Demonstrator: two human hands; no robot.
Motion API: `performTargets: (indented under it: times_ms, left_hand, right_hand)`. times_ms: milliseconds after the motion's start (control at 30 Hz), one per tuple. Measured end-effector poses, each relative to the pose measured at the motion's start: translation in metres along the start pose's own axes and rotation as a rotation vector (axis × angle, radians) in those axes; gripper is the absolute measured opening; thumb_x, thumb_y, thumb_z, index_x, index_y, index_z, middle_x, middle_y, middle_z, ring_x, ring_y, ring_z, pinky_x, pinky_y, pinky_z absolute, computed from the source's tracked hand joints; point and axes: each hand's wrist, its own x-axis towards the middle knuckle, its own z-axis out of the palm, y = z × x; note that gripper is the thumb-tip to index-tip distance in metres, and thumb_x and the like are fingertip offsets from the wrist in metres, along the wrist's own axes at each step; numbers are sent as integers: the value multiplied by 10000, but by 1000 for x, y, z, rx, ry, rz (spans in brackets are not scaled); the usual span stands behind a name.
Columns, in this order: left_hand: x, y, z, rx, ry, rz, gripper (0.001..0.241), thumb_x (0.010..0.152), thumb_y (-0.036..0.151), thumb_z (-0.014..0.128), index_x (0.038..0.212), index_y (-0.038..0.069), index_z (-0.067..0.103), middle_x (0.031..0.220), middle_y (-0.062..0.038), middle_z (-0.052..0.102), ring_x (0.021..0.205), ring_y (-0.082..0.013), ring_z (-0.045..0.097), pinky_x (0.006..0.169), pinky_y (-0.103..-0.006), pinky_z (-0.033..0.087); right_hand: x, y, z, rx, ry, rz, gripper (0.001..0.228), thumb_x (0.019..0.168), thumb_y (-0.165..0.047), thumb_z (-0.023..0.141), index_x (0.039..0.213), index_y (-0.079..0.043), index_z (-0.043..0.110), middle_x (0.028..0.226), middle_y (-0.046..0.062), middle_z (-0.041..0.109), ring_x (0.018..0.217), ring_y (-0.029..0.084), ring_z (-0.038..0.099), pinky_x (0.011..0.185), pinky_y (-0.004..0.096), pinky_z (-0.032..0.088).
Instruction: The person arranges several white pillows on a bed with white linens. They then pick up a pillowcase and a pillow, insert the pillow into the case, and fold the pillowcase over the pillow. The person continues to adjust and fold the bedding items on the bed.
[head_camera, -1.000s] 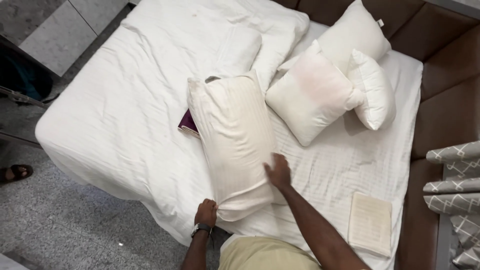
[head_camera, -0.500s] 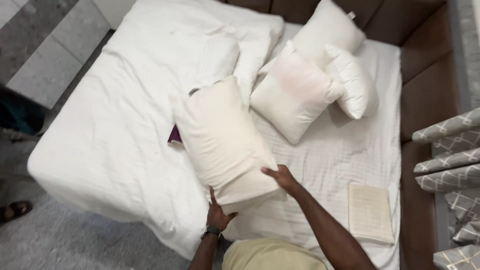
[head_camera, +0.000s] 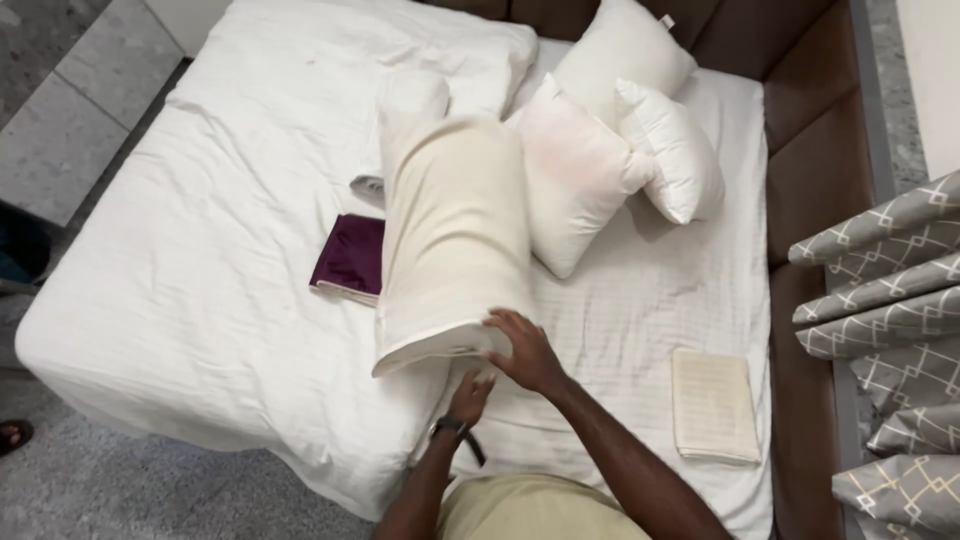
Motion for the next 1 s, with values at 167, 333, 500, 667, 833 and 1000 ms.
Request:
performTargets:
  times_ms: [167,333,500,667,833,1000]
  left_hand:
    - [-14,-33,-55,386,360,181,422,931,387,725,1259,124,685,1258,-104,714,1115,-262,687,955,-410,563]
    - [-57,31,-84,752,577,354,494,838,305,806,1265,112,649,1406,-116,548,1297,-331,523,1047,-482,481]
    - [-46,52,-88,1121,457,447,527,781,212,823,1269,173,627,1649,-169,316,1505,-380,262,1158,-557,324]
    - [-3,18,-94,1215,472,565,640,795,144,737,1404,61,558,1614,-121,326,1485,-332,235,1146,-596,262]
    - [-10,14,-95,1054,512,838,421,891,89,639,1304,6,638,1447,-108,536,1400,-304,439,1158,-563,332]
    - [-12,-15,-87,703,528,709,284,870,-59,591,1047,73,771,1172,-106,730,1138,-305,675,1006,-415,548]
  right_hand:
    - [-26,72,51,-152,-64,130,787,763,-227,862,1439,-126,473,1532,145,424,1391,337,440,1027,534,423]
    - [-11,75,78,-268,77,-36,747,744,-110,809,1427,-61,511,1514,183,475,1388,331,480,1040,501,449]
    - [28,76,99,-624,81,-260,132,791,-82,702,920,-109,695,1482,160,551,1406,316,487,1058,543,416]
    - [36,95,101,-478,269,-326,186,893,-71,631,1045,-30,730,1345,105,641,1299,263,569,1052,537,427]
    - [37,72,68,76,267,-12,166,925,-42,621,1052,-46,728,1127,90,733,1032,288,668,929,415,537]
    - [-13,99,100,46,139,24,142,901,26,616,955,-46,725,975,119,716,960,298,688,860,423,547]
